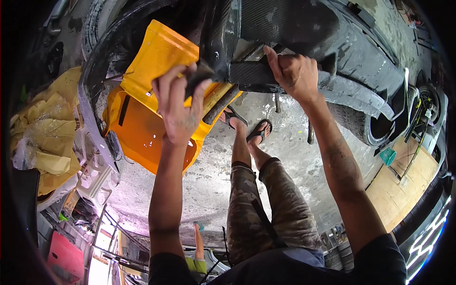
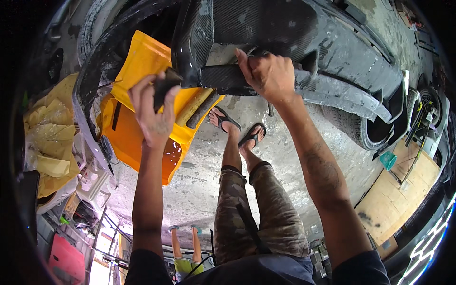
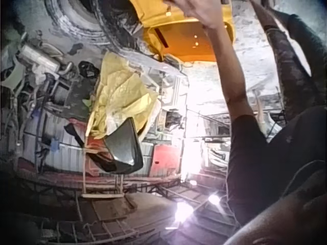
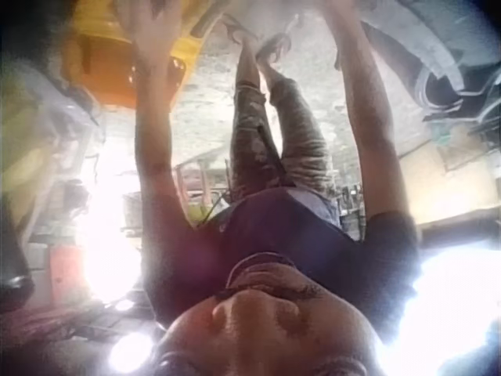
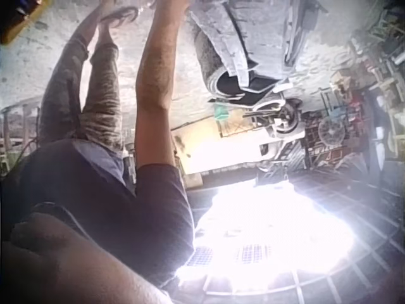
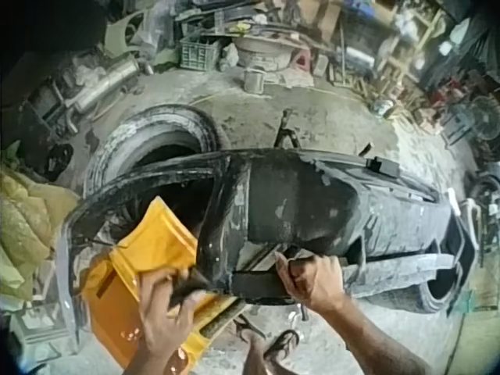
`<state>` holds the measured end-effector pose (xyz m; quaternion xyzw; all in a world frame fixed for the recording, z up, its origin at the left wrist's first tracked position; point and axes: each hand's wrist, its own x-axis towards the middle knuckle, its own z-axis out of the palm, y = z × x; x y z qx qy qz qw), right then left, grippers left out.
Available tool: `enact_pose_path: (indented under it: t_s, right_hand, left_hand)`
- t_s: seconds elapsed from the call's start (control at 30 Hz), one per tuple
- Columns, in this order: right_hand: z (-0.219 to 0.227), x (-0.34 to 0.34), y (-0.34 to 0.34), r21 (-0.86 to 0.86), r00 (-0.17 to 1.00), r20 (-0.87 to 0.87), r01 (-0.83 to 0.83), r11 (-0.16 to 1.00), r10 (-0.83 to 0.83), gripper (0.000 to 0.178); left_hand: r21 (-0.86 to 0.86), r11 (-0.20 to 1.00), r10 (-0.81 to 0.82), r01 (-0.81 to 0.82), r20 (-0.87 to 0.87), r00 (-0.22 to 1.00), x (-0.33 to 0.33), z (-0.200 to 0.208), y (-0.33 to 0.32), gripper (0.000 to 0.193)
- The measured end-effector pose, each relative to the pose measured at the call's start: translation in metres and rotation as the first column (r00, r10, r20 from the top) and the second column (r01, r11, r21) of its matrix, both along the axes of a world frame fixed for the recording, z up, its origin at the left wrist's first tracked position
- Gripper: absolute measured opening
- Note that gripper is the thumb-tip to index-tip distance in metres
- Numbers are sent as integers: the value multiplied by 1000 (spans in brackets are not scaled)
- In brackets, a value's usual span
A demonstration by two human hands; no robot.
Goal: Wet sanding a carbon fiber or plastic automotive bumper component using a sanding block and water from a bucket.
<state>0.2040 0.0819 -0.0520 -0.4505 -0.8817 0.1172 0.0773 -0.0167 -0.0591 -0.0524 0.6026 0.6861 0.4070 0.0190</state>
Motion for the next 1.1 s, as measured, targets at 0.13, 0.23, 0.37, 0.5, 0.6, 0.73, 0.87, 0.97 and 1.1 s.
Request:
enact_pose_path:
  t_s: [0.13, 0.23, 0.37, 0.5, 0.6, 0.73, 0.87, 0.97, 1.1]
  right_hand:
    - [0, -16, -5, -53, 1000, -2, 11, 999, -11, 66]
    - [1, -13, -1, -39, 1000, -21, -6, 999, 6, 66]
    - [-7, -1, -4, -14, 1000, 18, 21, 1000, -21, 64]
    - [1, -18, -7, -36, 1000, -24, 15, 999, -16, 63]
    - [-2, -3, -1, -17, 1000, -23, 0, 1000, -1, 62]
    - [0, -10, -3, -22, 1000, -4, 7, 1000, -7, 62]
    - [-1, -24, -9, -21, 997, -67, -31, 999, 29, 64]
    - [-8, 1, 0, 42, 997, -76, -21, 999, 24, 65]
    - [-2, 6, 2, 62, 1000, 14, 5, 998, -6, 64]
  left_hand:
    - [-4, 991, -132, 133, -164, 978, -4, 7, 46, 32]
    - [50, 993, -97, 107, -175, 980, -1, 5, 51, 30]
    - [1, 996, -92, 93, -119, 989, 7, -23, 12, 28]
    - [5, 995, -99, 100, -108, 989, 6, 13, 53, 28]
    - [-39, 999, -41, 37, -112, 993, 9, -18, 8, 29]
    - [3, 999, -44, 45, -104, 994, 8, 4, 45, 28]
    - [117, 988, 87, -105, 151, 985, -10, 16, 61, 29]
    - [-133, 919, 393, -370, 287, 873, 3, 8, -29, 34]
    - [-423, 684, 706, -594, 179, 685, -44, -62, -173, 35]
